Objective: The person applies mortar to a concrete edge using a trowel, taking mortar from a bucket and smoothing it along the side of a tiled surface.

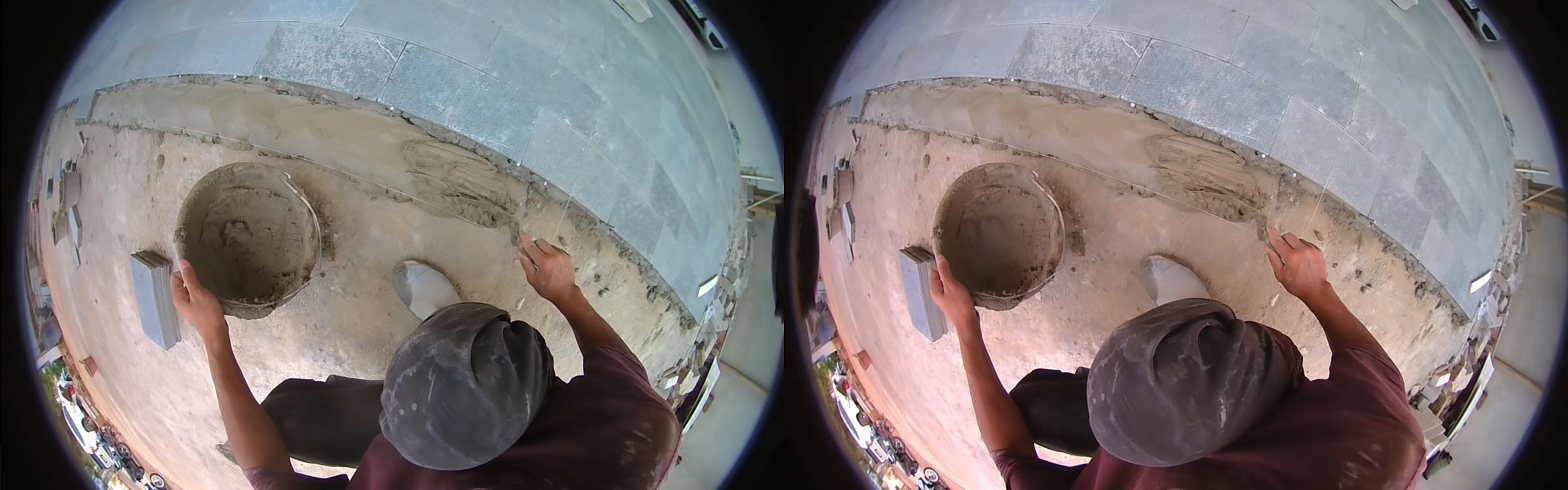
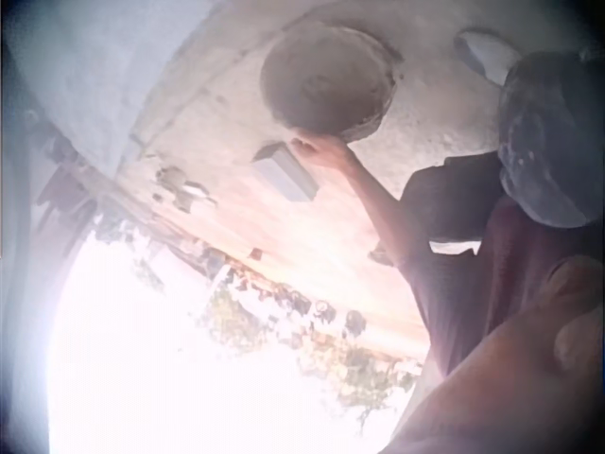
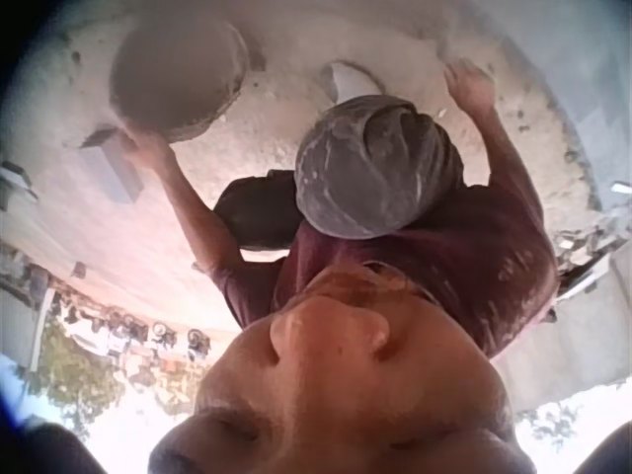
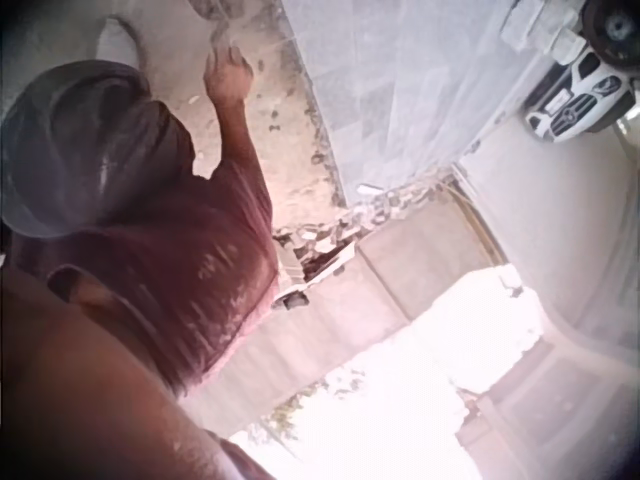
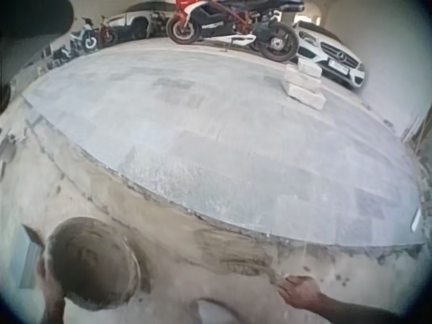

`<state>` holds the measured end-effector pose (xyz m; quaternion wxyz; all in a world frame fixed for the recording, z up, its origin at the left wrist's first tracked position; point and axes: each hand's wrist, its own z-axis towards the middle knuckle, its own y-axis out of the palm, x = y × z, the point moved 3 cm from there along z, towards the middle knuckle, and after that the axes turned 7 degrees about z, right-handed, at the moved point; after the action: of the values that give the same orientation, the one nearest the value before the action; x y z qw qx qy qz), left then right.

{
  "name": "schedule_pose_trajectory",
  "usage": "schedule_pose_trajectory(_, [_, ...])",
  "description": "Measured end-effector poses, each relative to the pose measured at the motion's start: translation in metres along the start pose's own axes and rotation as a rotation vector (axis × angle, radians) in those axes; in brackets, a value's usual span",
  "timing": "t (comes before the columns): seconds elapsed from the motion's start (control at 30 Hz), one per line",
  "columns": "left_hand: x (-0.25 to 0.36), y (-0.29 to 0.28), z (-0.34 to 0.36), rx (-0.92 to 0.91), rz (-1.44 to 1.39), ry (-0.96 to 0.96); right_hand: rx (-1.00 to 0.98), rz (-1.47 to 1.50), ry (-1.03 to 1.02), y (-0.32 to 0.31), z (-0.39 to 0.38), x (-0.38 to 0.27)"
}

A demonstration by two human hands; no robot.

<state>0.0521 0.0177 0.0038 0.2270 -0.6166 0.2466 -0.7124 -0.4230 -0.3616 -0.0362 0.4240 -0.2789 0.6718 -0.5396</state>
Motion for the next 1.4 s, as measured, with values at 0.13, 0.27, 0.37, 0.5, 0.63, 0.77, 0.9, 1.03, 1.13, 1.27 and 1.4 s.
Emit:
schedule_pose_trajectory(0.13, [-0.004,0.000,0.001,-0.018,-0.021,-0.004,0.061,0.020,-0.023,-0.007,0.002,-0.005])
schedule_pose_trajectory(0.27, [-0.013,-0.002,0.006,-0.008,-0.013,0.008,0.019,-0.032,-0.032,-0.005,0.015,0.000])
schedule_pose_trajectory(0.37, [-0.001,0.002,-0.002,-0.008,0.007,0.018,0.069,-0.041,-0.004,-0.009,0.009,-0.003])
schedule_pose_trajectory(0.5, [-0.009,-0.001,0.002,0.015,-0.017,0.036,0.103,-0.046,0.042,-0.011,0.027,0.008])
schedule_pose_trajectory(0.63, [-0.012,0.000,0.003,-0.007,-0.028,-0.007,0.039,-0.072,0.108,-0.014,0.047,0.007])
schedule_pose_trajectory(0.77, [-0.014,0.002,0.002,-0.013,0.020,0.015,0.114,-0.049,0.067,-0.016,0.051,-0.004])
schedule_pose_trajectory(0.9, [-0.010,0.003,0.006,0.026,0.029,0.061,0.092,-0.002,0.105,-0.026,0.075,-0.020])
schedule_pose_trajectory(1.03, [-0.008,0.003,0.005,0.018,0.040,0.055,0.156,0.245,0.052,-0.036,0.102,-0.048])
schedule_pose_trajectory(1.13, [-0.005,0.004,0.005,0.029,0.027,0.059,-0.188,0.457,0.123,-0.023,0.129,-0.042])
schedule_pose_trajectory(1.27, [-0.009,0.003,0.006,0.027,0.015,0.077,-0.356,0.493,0.128,-0.014,0.153,-0.042])
schedule_pose_trajectory(1.4, [-0.005,0.002,-0.001,0.017,0.009,0.038,-0.427,0.322,0.191,-0.025,0.142,-0.030])
